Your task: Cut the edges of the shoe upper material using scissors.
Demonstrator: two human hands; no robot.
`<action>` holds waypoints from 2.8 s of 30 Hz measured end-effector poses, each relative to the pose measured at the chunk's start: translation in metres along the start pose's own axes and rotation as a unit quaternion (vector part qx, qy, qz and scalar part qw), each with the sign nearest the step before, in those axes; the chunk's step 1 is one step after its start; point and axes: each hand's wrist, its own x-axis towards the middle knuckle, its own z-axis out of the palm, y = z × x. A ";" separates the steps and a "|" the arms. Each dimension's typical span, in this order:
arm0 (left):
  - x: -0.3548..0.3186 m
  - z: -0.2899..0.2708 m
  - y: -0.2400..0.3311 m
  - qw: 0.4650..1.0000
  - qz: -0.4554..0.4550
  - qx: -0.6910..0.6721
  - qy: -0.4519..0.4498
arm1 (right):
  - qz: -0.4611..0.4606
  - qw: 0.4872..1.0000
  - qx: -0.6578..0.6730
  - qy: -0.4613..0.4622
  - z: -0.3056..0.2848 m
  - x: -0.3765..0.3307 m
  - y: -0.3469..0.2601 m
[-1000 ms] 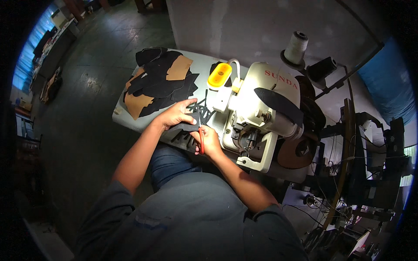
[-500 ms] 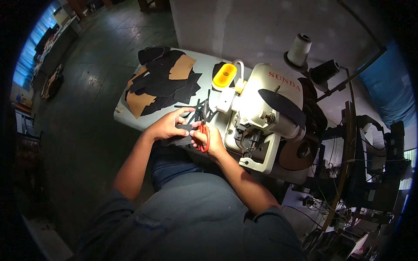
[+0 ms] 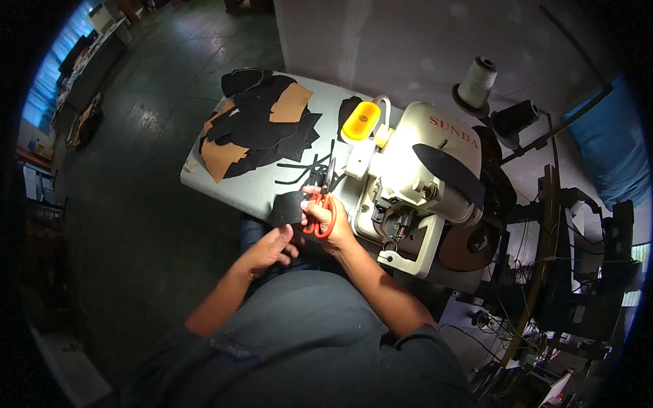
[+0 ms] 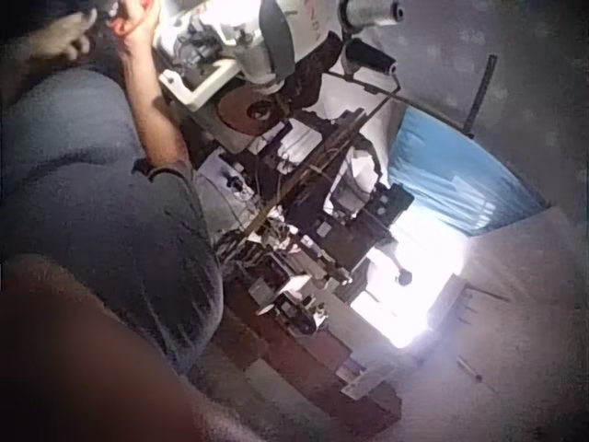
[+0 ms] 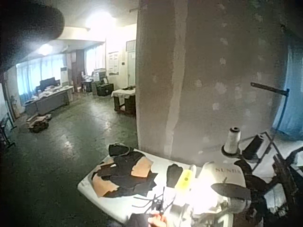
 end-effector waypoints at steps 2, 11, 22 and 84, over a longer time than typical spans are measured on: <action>-0.003 0.009 0.001 0.958 0.089 -0.273 0.020 | 0.011 1.000 -0.005 -0.020 0.008 -0.005 -0.003; 0.008 -0.011 0.040 0.960 0.126 -0.245 -0.039 | -0.025 0.996 -0.055 -0.061 -0.002 -0.005 0.006; 0.004 0.002 0.046 0.920 0.070 -0.355 -0.150 | -0.046 0.981 -0.121 -0.147 0.016 -0.043 -0.031; -0.027 0.012 0.037 0.754 0.254 -0.549 -0.256 | 0.086 0.932 -0.338 0.098 -0.278 -0.231 0.084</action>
